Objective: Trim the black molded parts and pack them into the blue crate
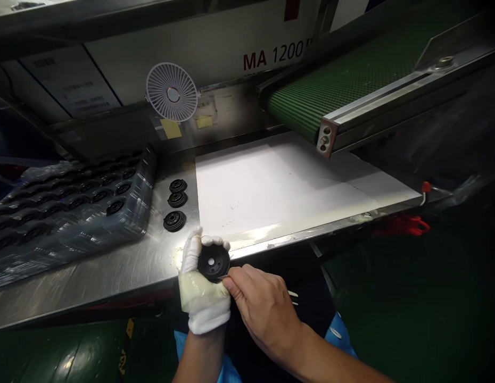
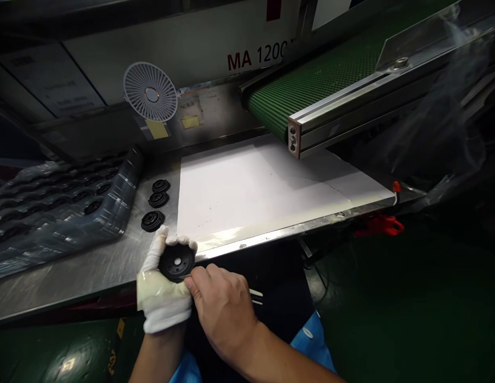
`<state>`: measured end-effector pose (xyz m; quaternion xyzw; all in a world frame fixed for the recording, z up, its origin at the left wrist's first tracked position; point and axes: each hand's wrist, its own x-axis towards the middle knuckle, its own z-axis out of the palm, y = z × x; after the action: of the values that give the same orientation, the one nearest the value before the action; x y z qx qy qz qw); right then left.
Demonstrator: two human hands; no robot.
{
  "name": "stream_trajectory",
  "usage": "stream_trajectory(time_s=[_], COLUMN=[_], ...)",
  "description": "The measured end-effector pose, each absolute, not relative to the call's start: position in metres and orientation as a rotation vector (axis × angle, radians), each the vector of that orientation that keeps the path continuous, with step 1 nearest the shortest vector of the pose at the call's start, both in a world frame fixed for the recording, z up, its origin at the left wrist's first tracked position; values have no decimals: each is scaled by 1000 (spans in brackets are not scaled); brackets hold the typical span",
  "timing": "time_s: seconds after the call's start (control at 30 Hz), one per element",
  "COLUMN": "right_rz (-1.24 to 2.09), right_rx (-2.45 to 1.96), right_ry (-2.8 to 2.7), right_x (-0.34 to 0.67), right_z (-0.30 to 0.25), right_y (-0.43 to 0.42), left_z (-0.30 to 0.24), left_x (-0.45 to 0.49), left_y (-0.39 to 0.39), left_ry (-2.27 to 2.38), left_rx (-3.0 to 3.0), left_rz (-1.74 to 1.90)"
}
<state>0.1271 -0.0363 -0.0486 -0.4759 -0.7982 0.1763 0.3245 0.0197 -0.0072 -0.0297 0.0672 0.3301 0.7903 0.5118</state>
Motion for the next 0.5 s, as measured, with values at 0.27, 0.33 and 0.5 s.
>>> stream_trajectory(time_s=[0.27, 0.33, 0.5], right_rz=[515, 514, 476], right_rx=[-1154, -1159, -1232], right_ry=[-2072, -2063, -2042], right_x=[135, 140, 146], right_z=[-48, -48, -45], right_y=[-31, -27, -21], left_z=[-15, -16, -21], left_x=[3, 1, 9], left_y=[-13, -13, -8], left_ry=[640, 648, 705], left_rx=[49, 48, 44], left_rz=[1470, 1493, 1633])
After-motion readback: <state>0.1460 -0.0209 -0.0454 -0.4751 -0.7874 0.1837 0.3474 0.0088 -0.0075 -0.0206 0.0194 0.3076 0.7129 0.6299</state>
